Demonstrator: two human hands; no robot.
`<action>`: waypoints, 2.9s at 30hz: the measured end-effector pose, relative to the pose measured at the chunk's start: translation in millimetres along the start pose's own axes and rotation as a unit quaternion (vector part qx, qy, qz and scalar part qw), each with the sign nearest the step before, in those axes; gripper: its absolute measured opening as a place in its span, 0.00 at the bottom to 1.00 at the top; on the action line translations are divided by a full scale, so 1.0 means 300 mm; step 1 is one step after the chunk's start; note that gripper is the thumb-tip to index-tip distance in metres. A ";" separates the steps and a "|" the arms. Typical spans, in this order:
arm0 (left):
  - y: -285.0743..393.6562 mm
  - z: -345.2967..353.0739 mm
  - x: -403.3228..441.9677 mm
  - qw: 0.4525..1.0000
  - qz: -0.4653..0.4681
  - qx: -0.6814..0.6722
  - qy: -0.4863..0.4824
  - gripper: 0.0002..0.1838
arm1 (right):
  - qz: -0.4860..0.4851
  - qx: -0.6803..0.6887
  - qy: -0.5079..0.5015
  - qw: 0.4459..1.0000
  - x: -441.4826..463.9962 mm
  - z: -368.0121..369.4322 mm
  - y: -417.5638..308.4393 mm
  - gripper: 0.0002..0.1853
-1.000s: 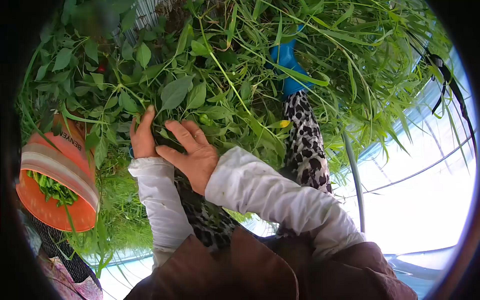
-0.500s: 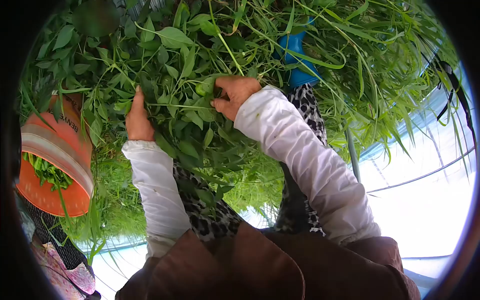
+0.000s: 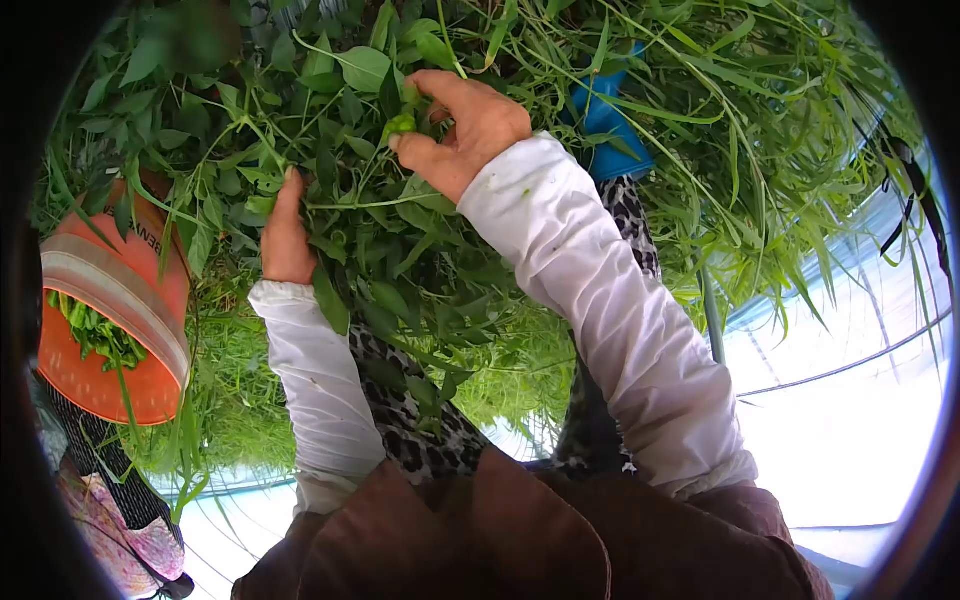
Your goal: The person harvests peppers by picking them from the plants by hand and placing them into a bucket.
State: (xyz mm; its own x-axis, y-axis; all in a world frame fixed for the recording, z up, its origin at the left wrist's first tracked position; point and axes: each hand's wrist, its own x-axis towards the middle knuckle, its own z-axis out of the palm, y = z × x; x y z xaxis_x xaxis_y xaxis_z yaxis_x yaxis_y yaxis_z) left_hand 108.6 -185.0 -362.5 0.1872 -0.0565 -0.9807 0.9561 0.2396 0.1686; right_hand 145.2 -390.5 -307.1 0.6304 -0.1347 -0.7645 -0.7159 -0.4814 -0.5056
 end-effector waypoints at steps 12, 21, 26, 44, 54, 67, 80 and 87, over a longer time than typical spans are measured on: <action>0.017 0.064 -0.047 0.994 0.040 0.038 0.097 0.24 | -0.047 -0.056 -0.194 0.978 -0.028 -0.059 0.038 0.08; -0.033 0.038 -0.012 0.992 0.041 0.080 0.090 0.26 | -0.022 0.181 -0.433 0.883 -0.125 -0.103 0.009 0.07; -0.088 0.020 0.022 0.969 0.024 0.164 0.183 0.26 | 0.020 0.335 -0.451 0.827 -0.093 -0.091 -0.002 0.09; -0.081 -0.018 0.012 0.939 0.168 0.297 0.032 0.22 | -0.180 -0.168 -0.255 0.935 0.111 0.202 0.000 0.08; -0.106 0.016 0.000 0.957 0.185 0.187 0.123 0.13 | -0.190 -0.230 -0.188 0.936 -0.013 0.265 0.001 0.13; -0.083 0.005 0.011 0.996 0.072 -0.029 0.039 0.20 | -0.159 -0.191 -0.122 0.961 0.076 0.277 0.070 0.13; -0.115 -0.034 0.010 0.861 0.163 0.471 0.096 0.13 | -0.092 -0.225 -0.111 0.964 0.015 0.369 0.072 0.24; -0.122 -0.018 0.000 0.764 0.287 0.572 0.086 0.08 | -0.118 -0.185 -0.162 0.962 0.030 0.340 0.078 0.30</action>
State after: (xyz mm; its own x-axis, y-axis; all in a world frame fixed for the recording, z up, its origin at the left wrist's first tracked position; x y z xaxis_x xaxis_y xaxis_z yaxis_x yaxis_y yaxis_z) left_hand 72.5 -188.5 -369.2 0.7110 -0.1087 -0.6947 0.3180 -0.8315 0.4556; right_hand 103.5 -314.7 -366.6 0.5931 0.2643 -0.7605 -0.3700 -0.7495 -0.5490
